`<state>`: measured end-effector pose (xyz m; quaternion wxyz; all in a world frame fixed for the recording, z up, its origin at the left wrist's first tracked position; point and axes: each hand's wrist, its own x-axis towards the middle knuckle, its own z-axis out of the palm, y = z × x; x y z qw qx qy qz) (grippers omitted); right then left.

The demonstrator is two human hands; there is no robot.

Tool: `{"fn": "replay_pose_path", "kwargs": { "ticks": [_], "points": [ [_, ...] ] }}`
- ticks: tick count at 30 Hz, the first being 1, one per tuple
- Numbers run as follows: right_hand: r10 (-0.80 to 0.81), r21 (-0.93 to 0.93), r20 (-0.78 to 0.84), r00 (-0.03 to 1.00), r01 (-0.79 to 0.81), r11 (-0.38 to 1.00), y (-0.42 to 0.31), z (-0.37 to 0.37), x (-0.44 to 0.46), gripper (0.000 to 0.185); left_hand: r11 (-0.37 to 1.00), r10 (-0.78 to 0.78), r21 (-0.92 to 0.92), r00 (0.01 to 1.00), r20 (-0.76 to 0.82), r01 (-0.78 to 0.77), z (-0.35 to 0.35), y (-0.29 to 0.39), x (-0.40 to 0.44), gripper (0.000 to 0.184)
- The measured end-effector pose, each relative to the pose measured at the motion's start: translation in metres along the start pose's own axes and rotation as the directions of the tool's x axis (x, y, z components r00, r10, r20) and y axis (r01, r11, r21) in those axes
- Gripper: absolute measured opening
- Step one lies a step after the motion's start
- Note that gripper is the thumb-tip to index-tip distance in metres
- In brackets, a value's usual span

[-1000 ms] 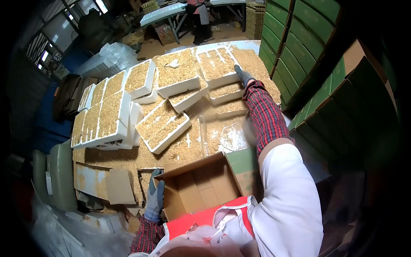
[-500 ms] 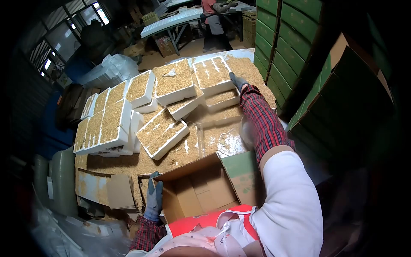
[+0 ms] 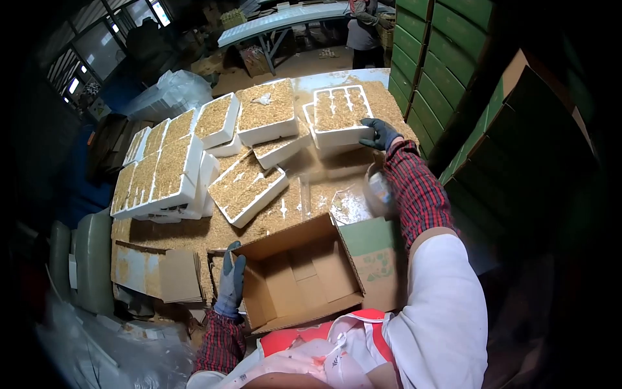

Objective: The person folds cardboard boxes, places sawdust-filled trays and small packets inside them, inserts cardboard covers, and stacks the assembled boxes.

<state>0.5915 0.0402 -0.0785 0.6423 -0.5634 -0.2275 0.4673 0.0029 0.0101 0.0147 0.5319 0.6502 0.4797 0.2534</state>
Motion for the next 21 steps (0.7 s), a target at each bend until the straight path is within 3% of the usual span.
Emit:
{"fn": "replay_pose_path", "kwargs": {
  "ticks": [3,4,5,6,7,8,10,11,12,16,18,21],
  "points": [
    [-0.410,-0.392,0.090,0.908,0.411,0.823,-0.002,-0.024,-0.092,0.046,1.000,0.015,0.019,1.000,-0.002,-0.015,0.000,0.007,0.000,0.047],
    [-0.609,-0.683,0.384,0.694,0.657,0.318,0.000,-0.039,-0.128,0.050,0.999,-0.040,0.007,0.999,0.025,0.039,-0.003,-0.001,0.003,0.051],
    [-0.605,-0.671,0.407,0.685,0.673,0.311,-0.002,-0.057,-0.157,0.051,0.977,0.196,0.080,0.981,0.003,-0.196,-0.004,-0.030,0.014,0.053],
    [-0.552,-0.598,0.359,0.753,0.639,0.483,-0.011,-0.058,-0.189,0.051,0.897,0.419,0.157,0.908,-0.006,-0.413,-0.005,-0.053,0.019,0.056],
    [-0.495,-0.506,0.307,0.813,0.580,0.639,-0.021,-0.058,-0.222,0.050,0.938,0.327,0.114,0.945,0.027,-0.328,-0.006,-0.051,0.018,0.053],
    [-0.318,-0.287,0.219,0.923,0.372,0.883,-0.043,-0.044,-0.263,0.048,0.969,0.231,0.075,0.971,0.056,-0.234,-0.009,-0.046,0.020,0.051],
    [-0.346,-0.245,0.192,0.918,0.386,0.889,-0.067,-0.031,-0.303,0.044,0.982,0.191,-0.004,0.982,-0.004,-0.191,-0.002,-0.037,0.016,0.055],
    [-0.093,-0.032,0.127,0.988,0.098,0.995,-0.100,0.010,-0.320,0.048,0.980,0.197,0.011,0.980,-0.011,-0.197,-0.002,-0.040,0.017,0.055],
    [0.178,0.185,0.116,0.977,-0.198,0.963,-0.128,0.054,-0.332,0.052,0.978,0.208,0.025,0.978,-0.017,-0.208,-0.001,-0.045,0.021,0.055],
    [0.252,-0.302,0.276,0.928,-0.165,0.939,-0.150,0.113,-0.338,0.057,0.961,0.272,-0.020,0.960,-0.071,-0.274,0.007,-0.058,0.027,0.056],
    [0.466,-0.543,0.344,0.815,-0.231,0.807,-0.151,0.147,-0.327,0.054,0.956,0.270,-0.101,0.961,-0.056,-0.274,0.009,-0.053,0.020,0.058],
    [0.599,-0.692,0.317,0.736,-0.253,0.676,-0.137,0.173,-0.302,0.039,0.950,0.235,-0.207,0.972,-0.018,-0.233,0.017,-0.022,0.000,0.044]
  ]
}}
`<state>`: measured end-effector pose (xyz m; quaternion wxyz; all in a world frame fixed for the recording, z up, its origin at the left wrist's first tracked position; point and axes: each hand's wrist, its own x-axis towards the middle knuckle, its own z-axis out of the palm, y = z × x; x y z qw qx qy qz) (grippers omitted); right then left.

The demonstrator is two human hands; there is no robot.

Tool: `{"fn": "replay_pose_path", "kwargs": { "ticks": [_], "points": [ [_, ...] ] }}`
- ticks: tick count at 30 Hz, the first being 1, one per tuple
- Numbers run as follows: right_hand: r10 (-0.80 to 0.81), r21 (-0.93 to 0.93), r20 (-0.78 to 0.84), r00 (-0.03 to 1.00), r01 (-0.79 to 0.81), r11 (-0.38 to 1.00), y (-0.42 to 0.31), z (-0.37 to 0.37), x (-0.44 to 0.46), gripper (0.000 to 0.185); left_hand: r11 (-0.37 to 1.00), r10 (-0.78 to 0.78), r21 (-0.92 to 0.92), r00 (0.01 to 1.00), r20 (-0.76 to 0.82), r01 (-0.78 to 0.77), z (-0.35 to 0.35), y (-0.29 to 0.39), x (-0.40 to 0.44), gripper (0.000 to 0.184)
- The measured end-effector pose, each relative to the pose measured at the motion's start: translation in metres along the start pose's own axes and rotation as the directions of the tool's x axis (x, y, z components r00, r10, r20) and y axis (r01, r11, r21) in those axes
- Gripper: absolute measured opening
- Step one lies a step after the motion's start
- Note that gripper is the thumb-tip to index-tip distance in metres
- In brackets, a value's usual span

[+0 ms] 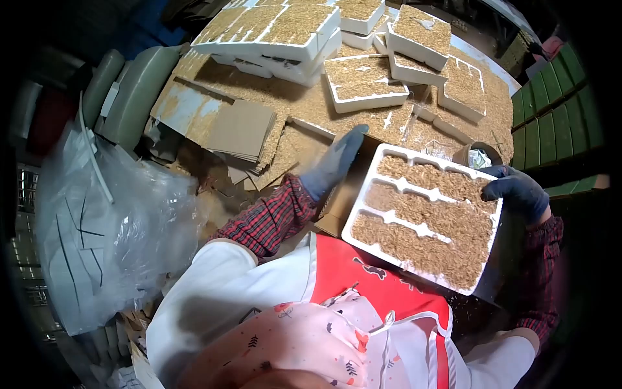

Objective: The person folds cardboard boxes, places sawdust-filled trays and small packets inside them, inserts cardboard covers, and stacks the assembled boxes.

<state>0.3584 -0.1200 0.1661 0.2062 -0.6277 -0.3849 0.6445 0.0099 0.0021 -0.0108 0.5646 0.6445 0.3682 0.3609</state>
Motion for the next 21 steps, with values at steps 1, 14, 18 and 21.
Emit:
{"fn": "replay_pose_path", "kwargs": {
  "ticks": [1,14,18,21],
  "points": [
    [0.045,-0.042,0.003,0.999,-0.045,0.998,-0.004,0.005,0.009,0.036,0.998,-0.034,-0.044,0.998,0.049,0.036,0.007,0.000,-0.005,0.043],
    [-0.463,-0.947,-0.153,0.873,-0.264,-0.183,0.101,0.121,0.090,0.030,-0.030,-0.382,0.781,0.715,-0.586,0.624,-0.220,-0.121,0.070,0.122],
    [-0.332,-0.880,-0.344,0.878,-0.425,-0.213,0.091,0.141,0.108,0.035,-0.067,-0.364,0.877,0.806,-0.466,0.476,-0.257,-0.156,0.076,0.093],
    [-0.087,-0.805,-0.334,0.939,-0.332,-0.492,0.124,0.146,0.140,0.023,0.070,-0.293,0.914,0.884,-0.364,0.399,-0.287,-0.159,0.066,0.069]
  ]
}}
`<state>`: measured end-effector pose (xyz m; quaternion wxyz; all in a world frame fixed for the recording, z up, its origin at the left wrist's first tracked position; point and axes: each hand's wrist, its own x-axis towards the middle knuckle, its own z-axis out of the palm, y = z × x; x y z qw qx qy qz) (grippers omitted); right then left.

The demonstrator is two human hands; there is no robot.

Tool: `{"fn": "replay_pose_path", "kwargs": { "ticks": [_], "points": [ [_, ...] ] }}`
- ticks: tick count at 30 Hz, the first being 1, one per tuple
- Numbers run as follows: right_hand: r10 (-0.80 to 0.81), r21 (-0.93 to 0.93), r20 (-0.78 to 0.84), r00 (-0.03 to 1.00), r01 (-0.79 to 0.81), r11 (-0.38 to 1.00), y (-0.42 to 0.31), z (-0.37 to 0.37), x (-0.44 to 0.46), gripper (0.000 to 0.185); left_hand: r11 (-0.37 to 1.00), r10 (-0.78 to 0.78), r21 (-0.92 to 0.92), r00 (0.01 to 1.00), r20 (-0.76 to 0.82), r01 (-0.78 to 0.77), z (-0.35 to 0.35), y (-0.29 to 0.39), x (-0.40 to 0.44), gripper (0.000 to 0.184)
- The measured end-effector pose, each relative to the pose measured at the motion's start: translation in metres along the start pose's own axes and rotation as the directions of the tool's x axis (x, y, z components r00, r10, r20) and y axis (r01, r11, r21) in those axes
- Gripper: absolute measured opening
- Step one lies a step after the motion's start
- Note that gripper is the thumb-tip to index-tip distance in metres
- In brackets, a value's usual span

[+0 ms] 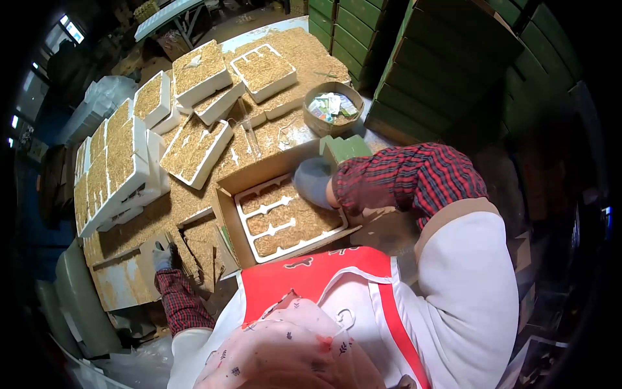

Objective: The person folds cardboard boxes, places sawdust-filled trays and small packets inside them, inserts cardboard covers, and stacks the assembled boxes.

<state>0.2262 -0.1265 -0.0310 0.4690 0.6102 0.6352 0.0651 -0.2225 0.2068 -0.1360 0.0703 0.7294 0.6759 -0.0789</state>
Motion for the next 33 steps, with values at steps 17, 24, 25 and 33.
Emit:
{"fn": "replay_pose_path", "kwargs": {
  "ticks": [17,24,25,33],
  "points": [
    [0.611,0.880,0.213,0.762,-0.422,0.219,0.141,0.212,0.136,0.049,0.780,0.097,-0.433,0.772,-0.628,-0.451,-0.170,0.138,-0.229,0.035],
    [0.626,0.988,0.125,0.770,-0.037,-0.151,0.155,0.211,0.077,0.035,0.668,0.199,-0.386,0.653,-0.731,-0.636,-0.154,0.135,-0.224,0.036],
    [0.731,0.988,0.048,0.681,0.076,-0.136,0.148,0.231,0.082,0.031,0.678,0.230,-0.340,0.627,-0.744,-0.652,-0.136,0.124,-0.207,0.036],
    [0.517,0.732,-0.664,0.540,0.327,0.598,0.096,0.020,-0.122,0.020,0.054,0.688,-0.316,0.265,-0.676,-0.947,-0.219,0.252,-0.262,0.028]
  ]
}}
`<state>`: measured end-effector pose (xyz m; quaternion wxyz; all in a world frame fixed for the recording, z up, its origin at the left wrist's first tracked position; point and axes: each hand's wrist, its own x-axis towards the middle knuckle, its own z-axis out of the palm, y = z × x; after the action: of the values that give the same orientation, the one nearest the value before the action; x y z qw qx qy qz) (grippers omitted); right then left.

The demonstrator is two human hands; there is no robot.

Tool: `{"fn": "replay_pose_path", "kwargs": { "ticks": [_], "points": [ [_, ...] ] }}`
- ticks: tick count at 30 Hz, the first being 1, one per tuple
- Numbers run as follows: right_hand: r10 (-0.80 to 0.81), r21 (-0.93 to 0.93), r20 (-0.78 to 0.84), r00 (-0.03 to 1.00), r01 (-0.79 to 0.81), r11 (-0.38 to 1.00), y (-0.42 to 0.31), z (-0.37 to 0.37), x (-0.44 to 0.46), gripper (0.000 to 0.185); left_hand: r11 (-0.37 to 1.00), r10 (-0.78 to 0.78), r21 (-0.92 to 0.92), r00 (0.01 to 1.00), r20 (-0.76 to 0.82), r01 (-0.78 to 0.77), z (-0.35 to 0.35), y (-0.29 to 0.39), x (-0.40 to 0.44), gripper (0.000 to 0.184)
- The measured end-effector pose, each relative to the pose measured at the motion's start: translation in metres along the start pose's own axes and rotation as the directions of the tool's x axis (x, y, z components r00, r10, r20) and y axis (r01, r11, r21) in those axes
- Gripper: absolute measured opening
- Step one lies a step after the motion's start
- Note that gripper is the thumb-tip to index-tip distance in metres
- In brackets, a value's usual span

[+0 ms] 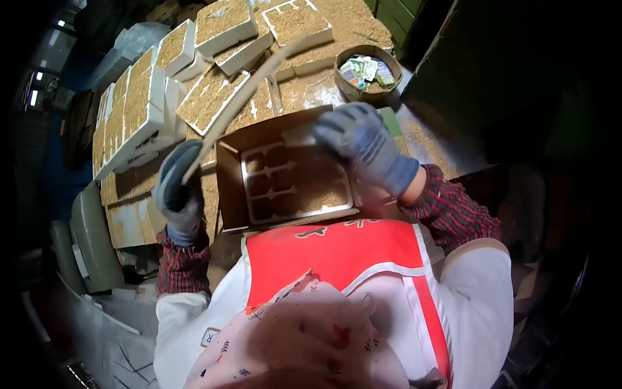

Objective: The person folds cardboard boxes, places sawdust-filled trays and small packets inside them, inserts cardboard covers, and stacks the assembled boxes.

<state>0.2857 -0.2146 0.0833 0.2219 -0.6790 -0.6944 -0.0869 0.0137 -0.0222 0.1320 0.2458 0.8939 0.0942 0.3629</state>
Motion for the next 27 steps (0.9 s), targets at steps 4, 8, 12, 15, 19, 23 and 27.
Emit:
{"fn": "replay_pose_path", "kwargs": {
  "ticks": [4,8,12,15,19,23,27],
  "points": [
    [0.380,0.222,0.015,0.925,-0.373,0.901,0.011,-0.024,-0.031,0.024,0.970,0.242,-0.153,0.793,0.559,-0.188,0.016,-0.012,-0.001,0.038],
    [0.158,0.275,-0.222,0.962,-0.094,0.957,-0.048,-0.069,0.000,0.039,0.973,0.200,-0.232,0.445,0.873,0.017,0.053,-0.078,-0.058,0.023],
    [0.001,0.007,0.764,0.646,-0.009,1.000,-0.064,0.041,-0.017,0.028,0.880,0.203,-0.022,0.334,0.921,-0.474,0.052,-0.045,-0.037,0.025],
    [0.040,0.052,0.740,0.671,-0.116,0.992,-0.064,0.037,0.001,0.027,0.903,-0.068,0.201,0.337,0.939,-0.379,0.051,-0.021,-0.033,0.028],
    [0.377,0.657,-0.024,0.926,-0.270,0.704,-0.043,-0.003,-0.008,0.032,0.995,-0.018,-0.055,0.699,0.714,0.082,0.043,-0.024,-0.038,0.020],
    [0.576,0.705,0.522,0.629,-0.698,0.125,0.030,0.067,-0.076,0.049,0.615,-0.659,-0.582,0.752,-0.008,0.532,0.028,-0.075,-0.090,0.029],
    [0.723,0.226,0.403,0.561,-0.826,0.516,-0.037,0.125,-0.070,0.075,0.761,-0.647,0.122,0.759,0.069,0.637,0.148,-0.135,-0.210,0.069]
  ]
}}
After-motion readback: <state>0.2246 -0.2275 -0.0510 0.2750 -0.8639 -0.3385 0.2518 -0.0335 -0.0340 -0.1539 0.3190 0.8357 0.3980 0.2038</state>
